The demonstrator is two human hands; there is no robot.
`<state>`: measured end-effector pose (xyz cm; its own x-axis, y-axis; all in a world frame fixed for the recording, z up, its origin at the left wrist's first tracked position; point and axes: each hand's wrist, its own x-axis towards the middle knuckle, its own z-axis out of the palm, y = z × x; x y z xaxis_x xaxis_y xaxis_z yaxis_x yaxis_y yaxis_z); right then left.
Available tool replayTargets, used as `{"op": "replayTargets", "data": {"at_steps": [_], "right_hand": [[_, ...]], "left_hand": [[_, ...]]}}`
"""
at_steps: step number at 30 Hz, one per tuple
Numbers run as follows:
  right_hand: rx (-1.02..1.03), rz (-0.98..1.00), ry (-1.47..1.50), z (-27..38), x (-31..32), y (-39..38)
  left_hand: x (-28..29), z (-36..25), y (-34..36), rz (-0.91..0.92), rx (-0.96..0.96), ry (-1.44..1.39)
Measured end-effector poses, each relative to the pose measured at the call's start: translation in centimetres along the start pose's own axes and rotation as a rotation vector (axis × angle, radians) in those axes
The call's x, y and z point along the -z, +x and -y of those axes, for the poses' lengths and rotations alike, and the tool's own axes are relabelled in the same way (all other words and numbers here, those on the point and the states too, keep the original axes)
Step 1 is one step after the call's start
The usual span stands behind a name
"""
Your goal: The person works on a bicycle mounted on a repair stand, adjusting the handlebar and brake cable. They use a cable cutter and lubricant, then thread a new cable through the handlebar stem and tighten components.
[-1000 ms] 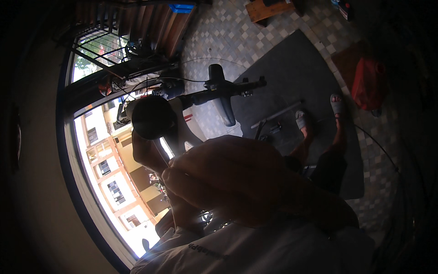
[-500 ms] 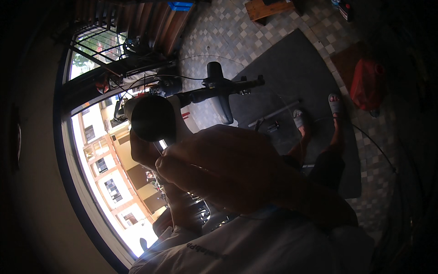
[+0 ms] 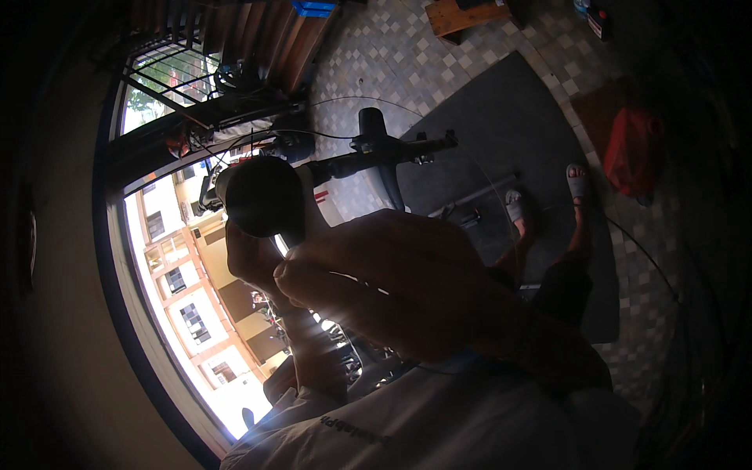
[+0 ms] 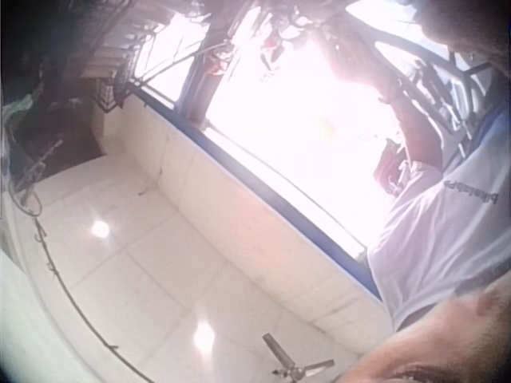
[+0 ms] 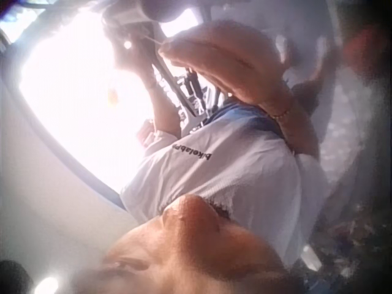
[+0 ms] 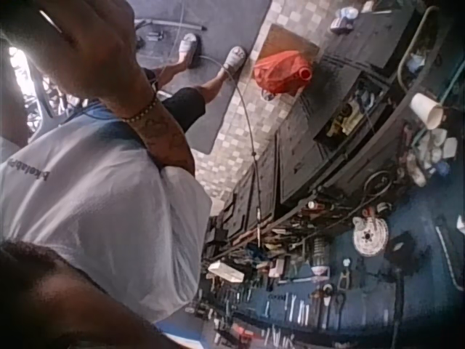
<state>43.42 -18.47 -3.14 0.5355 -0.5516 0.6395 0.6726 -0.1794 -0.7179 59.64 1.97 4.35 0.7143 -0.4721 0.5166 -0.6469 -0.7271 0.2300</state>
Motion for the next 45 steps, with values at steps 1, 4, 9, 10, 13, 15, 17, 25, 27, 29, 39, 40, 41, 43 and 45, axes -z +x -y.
{"op": "replayTargets", "data": {"at_steps": [1,4,9,10,13,15,17,25,27,29,39,40,41,43,45], "right_hand": [[-0.006,-0.007,0.006,0.0,-0.1,0.1],[-0.033,-0.033,0.023,-0.1,-0.1,0.5],[-0.048,-0.066,0.031,-0.5,-0.2,1.2],[-0.051,-0.068,0.039,-0.6,-0.2,1.4],[-0.086,-0.064,0.109,-0.9,-0.2,1.6],[-0.097,-0.070,0.118,-1.0,-0.3,1.7],[-0.084,-0.089,0.077,-1.0,-0.4,1.9],[-0.080,-0.080,0.041,-1.4,-0.1,2.2],[-0.083,-0.070,0.052,-1.6,-0.1,2.1],[-0.084,-0.074,0.061,-1.6,-0.1,2.0],[-0.121,-0.077,0.063,-1.7,-0.1,2.2],[-0.119,-0.085,0.057,-1.7,-0.1,2.2],[-0.118,-0.093,0.051,-1.7,-0.1,2.2],[-0.129,-0.108,0.054,-1.6,-0.1,2.4],[-0.130,-0.102,0.055,-1.6,-0.2,2.5]], "left_hand": [[-0.1,-0.2,0.0,0.004,-0.017,0.022],[-0.3,-0.8,0.3,0.026,-0.050,0.095],[0.2,-0.7,0.6,0.050,-0.006,0.220],[0.1,-0.8,0.6,0.037,0.017,0.195],[-0.1,-1.3,0.7,0.017,0.074,0.146],[-0.1,-1.4,0.8,0.023,0.088,0.143],[-0.1,-1.7,0.9,0.035,0.106,0.129],[-0.1,-1.4,1.1,0.047,0.131,0.109],[-0.3,-1.6,1.3,0.049,0.101,0.158],[-0.4,-1.7,1.3,0.032,0.070,0.133],[-0.6,-2.4,1.3,0.016,0.165,0.153],[-0.6,-2.5,1.4,0.021,0.164,0.153],[-0.6,-2.6,1.4,0.026,0.163,0.153],[-0.6,-2.5,1.3,0.016,0.176,0.119],[-0.8,-1.8,1.0,-0.013,0.207,0.053]]}}
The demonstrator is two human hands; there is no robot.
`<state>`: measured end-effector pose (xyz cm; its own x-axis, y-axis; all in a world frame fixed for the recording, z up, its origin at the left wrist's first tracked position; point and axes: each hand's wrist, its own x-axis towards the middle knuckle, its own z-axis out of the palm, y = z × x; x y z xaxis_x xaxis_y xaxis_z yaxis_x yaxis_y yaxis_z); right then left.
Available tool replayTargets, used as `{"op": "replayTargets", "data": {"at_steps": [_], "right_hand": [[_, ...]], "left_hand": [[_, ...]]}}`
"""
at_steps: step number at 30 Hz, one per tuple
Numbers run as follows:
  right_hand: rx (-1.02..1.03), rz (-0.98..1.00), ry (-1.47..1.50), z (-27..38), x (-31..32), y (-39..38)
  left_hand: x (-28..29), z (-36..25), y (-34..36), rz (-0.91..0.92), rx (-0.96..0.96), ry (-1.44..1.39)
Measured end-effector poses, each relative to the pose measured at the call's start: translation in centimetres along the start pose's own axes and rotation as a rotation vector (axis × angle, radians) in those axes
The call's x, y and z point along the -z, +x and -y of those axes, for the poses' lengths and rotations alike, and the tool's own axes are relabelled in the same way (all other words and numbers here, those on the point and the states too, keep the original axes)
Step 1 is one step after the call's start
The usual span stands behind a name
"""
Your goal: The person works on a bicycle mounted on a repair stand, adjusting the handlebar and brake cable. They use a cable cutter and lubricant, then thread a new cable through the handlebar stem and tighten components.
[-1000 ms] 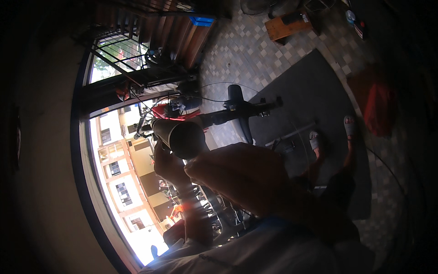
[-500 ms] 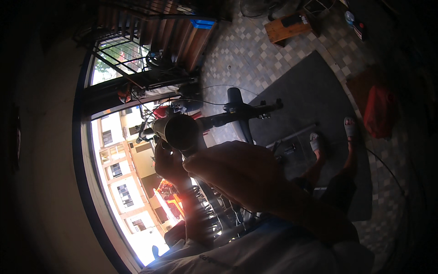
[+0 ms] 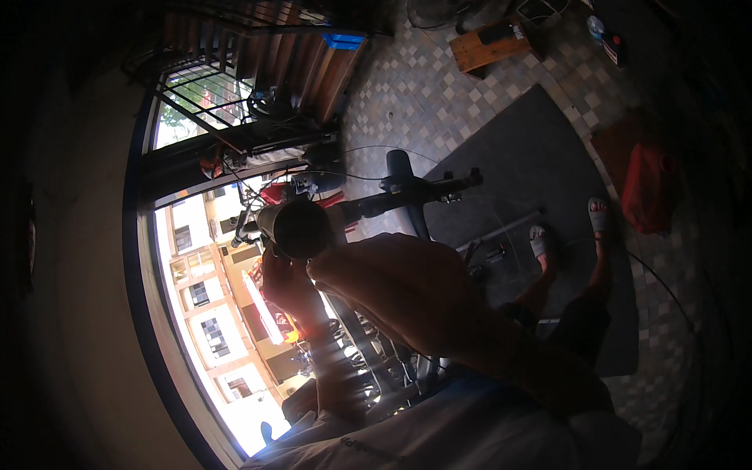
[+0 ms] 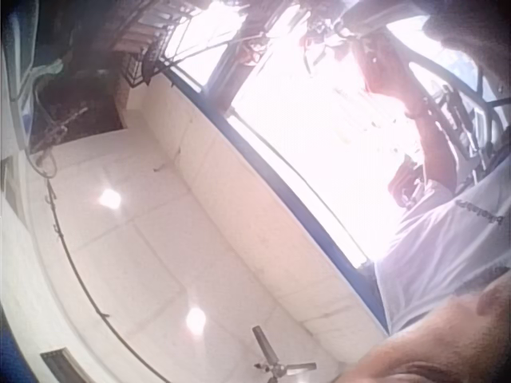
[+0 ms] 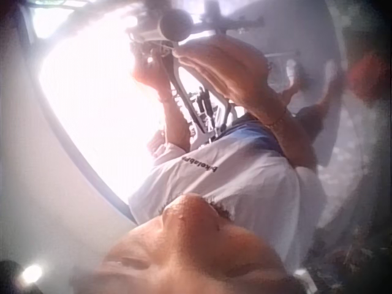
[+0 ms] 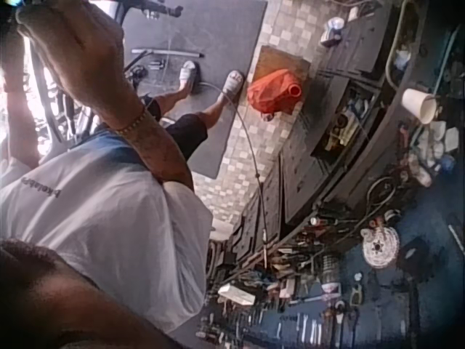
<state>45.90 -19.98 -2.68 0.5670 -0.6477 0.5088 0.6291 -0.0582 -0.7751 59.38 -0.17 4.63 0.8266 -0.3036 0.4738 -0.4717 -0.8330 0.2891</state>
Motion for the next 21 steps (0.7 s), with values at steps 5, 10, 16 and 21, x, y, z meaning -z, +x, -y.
{"op": "replayTargets", "data": {"at_steps": [5,10,16,21], "right_hand": [[0.023,0.059,-0.020,-0.1,-0.6,0.0],[0.058,-0.013,-0.043,-1.6,-3.2,-0.1],[0.081,-0.040,-0.071,-1.1,-3.8,1.8],[0.053,-0.074,-0.100,-1.9,-4.5,2.4]], "left_hand": [[0.4,0.2,0.2,0.025,-0.055,0.044],[-0.2,-0.2,0.4,0.022,-0.062,0.010],[-0.2,2.7,1.6,0.061,-0.062,-0.032],[-1.5,3.9,2.5,0.027,-0.297,0.205]]}}
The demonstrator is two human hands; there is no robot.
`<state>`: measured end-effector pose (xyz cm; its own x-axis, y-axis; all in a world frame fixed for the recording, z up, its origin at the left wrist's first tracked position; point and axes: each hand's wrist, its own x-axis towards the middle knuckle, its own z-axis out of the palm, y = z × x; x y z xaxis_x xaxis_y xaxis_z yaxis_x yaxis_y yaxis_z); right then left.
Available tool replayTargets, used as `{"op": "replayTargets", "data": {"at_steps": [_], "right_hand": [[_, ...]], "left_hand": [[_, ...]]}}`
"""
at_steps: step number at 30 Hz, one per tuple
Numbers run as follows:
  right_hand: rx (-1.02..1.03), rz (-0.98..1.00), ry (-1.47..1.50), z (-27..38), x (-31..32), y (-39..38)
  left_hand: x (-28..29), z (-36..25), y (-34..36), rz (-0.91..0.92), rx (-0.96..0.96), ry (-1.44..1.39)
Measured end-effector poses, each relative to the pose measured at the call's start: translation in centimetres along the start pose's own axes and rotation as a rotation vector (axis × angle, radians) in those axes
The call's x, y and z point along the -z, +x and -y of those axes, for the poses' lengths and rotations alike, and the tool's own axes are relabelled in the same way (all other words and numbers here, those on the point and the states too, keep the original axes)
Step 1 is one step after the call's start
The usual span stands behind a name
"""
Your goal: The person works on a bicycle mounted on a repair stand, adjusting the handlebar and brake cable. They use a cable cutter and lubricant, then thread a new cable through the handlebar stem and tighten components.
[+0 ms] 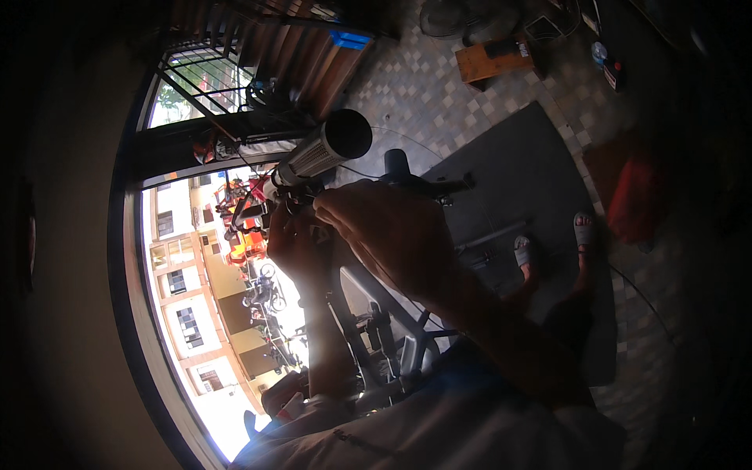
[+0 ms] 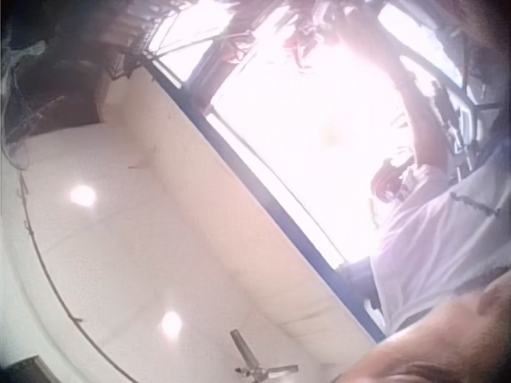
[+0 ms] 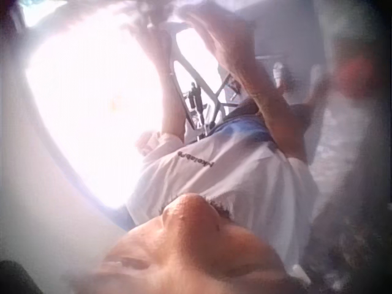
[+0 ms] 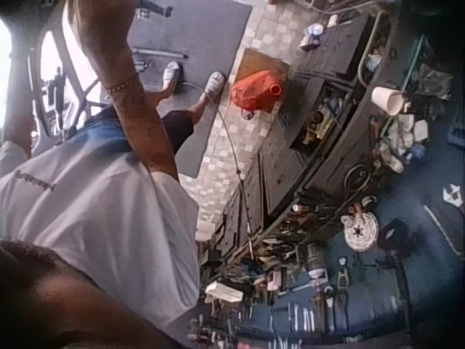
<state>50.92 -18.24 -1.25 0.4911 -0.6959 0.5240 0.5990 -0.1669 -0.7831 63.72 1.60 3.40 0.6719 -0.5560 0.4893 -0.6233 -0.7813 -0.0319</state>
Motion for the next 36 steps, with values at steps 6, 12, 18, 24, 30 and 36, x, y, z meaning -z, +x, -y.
{"op": "replayTargets", "data": {"at_steps": [6,12,18,24,30,36], "right_hand": [[0.018,-0.035,-0.050,0.2,-0.9,1.3],[0.092,0.012,-0.070,0.5,-1.3,1.4],[-0.094,0.062,-0.062,1.6,-1.4,0.5],[-0.130,0.079,-0.084,0.3,-2.6,-0.1],[-0.175,0.029,-0.164,0.1,-2.7,-0.7],[-0.167,-0.003,-0.206,0.3,-2.8,-1.3]], "left_hand": [[-0.4,0.0,0.8,-0.038,-0.108,-0.223],[-0.5,0.1,0.3,-0.033,0.220,-0.628],[0.0,-1.4,0.3,0.035,0.536,-0.985],[-1.1,-1.1,0.3,0.089,0.735,-1.402],[-2.6,-1.2,-0.1,0.064,0.693,-1.607],[-3.2,-0.9,-0.5,0.109,0.896,-1.913]]}}
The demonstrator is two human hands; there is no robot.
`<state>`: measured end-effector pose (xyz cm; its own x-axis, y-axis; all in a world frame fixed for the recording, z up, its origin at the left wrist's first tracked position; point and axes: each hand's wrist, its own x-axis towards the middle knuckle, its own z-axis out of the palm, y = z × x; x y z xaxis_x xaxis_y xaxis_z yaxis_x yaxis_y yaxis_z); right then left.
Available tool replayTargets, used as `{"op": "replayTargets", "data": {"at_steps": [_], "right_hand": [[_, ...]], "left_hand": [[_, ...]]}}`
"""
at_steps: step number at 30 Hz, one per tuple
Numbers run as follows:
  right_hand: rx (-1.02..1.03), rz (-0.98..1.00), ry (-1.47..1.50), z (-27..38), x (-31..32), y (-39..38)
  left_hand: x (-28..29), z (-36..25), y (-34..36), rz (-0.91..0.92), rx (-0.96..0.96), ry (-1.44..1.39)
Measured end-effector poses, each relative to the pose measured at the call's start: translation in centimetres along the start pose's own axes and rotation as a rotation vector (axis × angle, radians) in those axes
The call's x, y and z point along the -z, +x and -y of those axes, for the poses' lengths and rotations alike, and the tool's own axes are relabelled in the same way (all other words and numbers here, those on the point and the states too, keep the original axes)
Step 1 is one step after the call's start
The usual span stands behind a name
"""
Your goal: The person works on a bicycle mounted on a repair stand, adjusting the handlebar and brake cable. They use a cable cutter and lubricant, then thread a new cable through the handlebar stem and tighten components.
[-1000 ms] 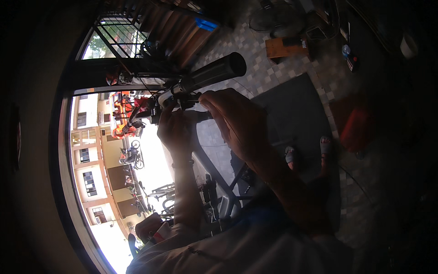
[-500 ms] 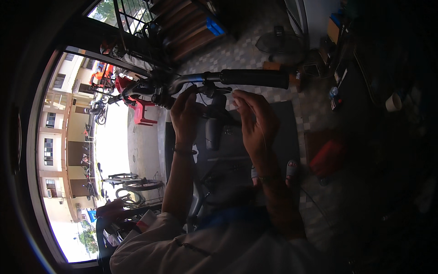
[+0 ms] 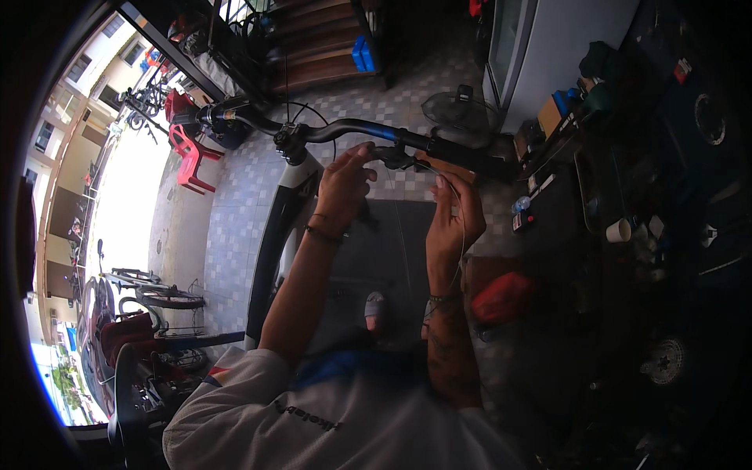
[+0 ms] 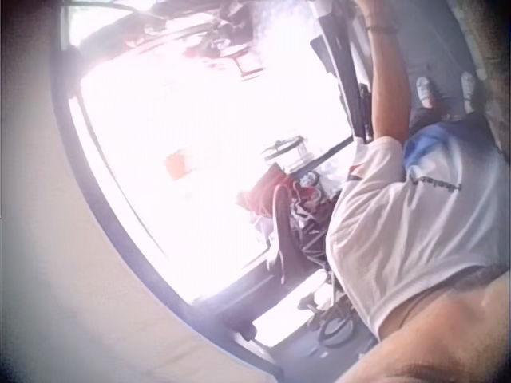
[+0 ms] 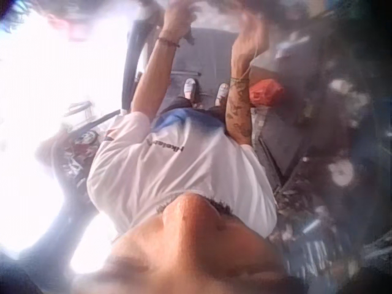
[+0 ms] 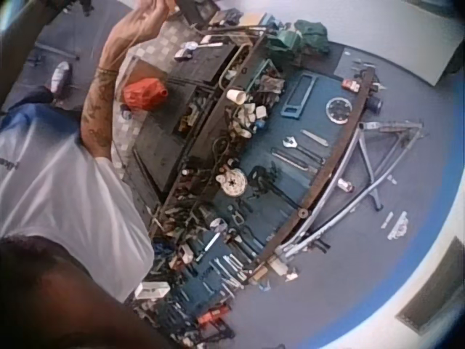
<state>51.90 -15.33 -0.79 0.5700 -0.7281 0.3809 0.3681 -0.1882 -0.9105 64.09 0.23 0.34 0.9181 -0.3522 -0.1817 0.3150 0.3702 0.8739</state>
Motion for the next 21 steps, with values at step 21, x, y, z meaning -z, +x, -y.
{"op": "replayTargets", "data": {"at_steps": [21], "right_hand": [[-0.050,-0.214,-0.187,3.0,6.3,-2.0]], "left_hand": [[8.6,8.8,0.3,-0.307,0.261,-0.272]]}}
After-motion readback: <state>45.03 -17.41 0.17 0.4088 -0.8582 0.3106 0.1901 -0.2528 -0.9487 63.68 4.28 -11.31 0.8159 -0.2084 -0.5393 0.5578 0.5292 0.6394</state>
